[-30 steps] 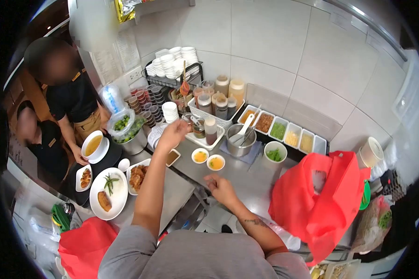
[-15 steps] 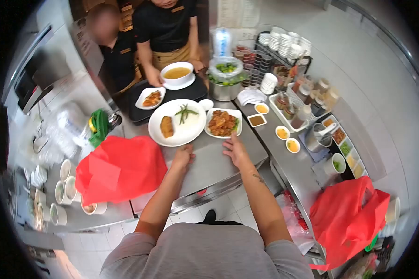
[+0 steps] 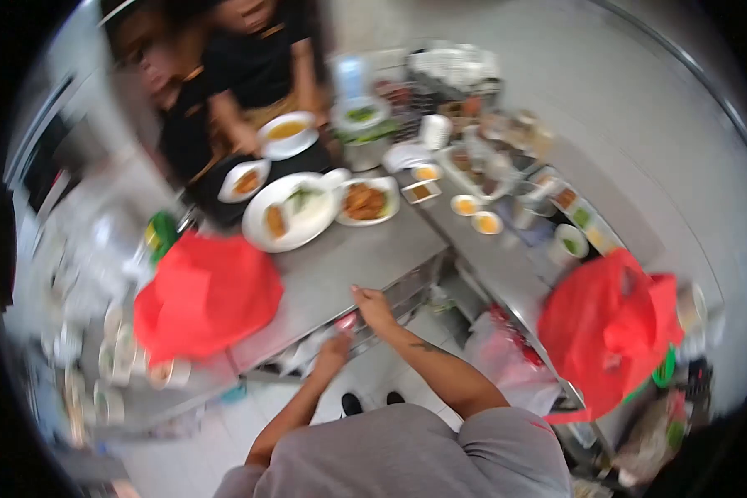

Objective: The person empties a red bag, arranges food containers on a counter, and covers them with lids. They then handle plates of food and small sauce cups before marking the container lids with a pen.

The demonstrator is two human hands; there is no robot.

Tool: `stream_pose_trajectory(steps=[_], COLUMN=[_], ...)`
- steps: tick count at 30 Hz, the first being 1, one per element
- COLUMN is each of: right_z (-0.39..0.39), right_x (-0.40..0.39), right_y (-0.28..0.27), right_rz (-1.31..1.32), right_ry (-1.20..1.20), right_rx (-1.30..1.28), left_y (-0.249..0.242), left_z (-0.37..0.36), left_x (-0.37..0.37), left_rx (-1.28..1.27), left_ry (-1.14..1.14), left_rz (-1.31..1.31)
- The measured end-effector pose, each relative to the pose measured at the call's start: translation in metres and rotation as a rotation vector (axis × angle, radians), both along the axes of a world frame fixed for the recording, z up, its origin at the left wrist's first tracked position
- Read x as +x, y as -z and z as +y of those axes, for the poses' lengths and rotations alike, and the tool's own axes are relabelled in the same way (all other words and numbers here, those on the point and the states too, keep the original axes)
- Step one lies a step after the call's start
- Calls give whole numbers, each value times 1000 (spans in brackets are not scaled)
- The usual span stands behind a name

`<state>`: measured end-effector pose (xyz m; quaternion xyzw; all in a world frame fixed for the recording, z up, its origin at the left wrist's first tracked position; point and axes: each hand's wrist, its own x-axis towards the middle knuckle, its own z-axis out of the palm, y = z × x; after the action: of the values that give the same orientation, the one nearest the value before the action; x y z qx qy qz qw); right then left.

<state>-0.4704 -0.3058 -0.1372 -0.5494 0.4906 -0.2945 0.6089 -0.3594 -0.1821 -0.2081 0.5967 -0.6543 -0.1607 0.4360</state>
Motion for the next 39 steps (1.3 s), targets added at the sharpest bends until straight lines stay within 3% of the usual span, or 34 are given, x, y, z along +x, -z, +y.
stream_pose_trajectory(steps=[1, 3, 5, 8, 12, 14, 16, 18, 20, 22, 25, 28, 32, 34, 37, 39], right_z=[23, 63, 109, 184, 274, 317, 354, 379, 397, 405, 411, 420, 474, 507, 537, 544], right_x=[5, 21, 50, 121, 236, 290, 337, 372, 398, 422, 460, 512, 582, 612, 661, 689], right_y=[10, 37, 29, -1, -18, -34, -44, -56, -65, -70, -78, -89, -106, -101, -72, -56], right_rz=[35, 74, 6, -81, -185, -227, -289, -273, -250, -216, -166, -245, -397, -385, -212, -31], right_ry=[-72, -346, -548, -904, -1146, -1145, -1123, -1145, -1158, -1182, -1214, -1229, -1238, -1247, -1279, -1244], right_rx=[-120, -52, 73, -67, -171, -255, -257, -340, -376, -373, -358, -619, -1176, -1363, -1581, -1674], left_y=[-19, -57, -54, -61, -96, -118, -106, -155, -152, -146, -127, -161, -167, -145, -159, -161], left_z=[33, 87, 131, 201, 309, 363, 419, 458, 492, 513, 537, 540, 604, 656, 676, 684], left_x=[-8, -7, 24, 96, 206, 266, 331, 383, 450, 511, 571, 575, 667, 748, 811, 852], left_rx=[193, 452, 494, 622, 555, 617, 488, 425, 241, 49, 73, 321, 237, 241, 210, 242], left_ry=[133, 198, 90, -50, -236, -374, -629, -858, -1185, -1504, -1440, -1260, -1534, -1589, -1485, -1293], left_rz=[55, -25, -31, 4, -32, -14, -57, 112, -27, -329, -188, 473, 357, -94, -429, -458])
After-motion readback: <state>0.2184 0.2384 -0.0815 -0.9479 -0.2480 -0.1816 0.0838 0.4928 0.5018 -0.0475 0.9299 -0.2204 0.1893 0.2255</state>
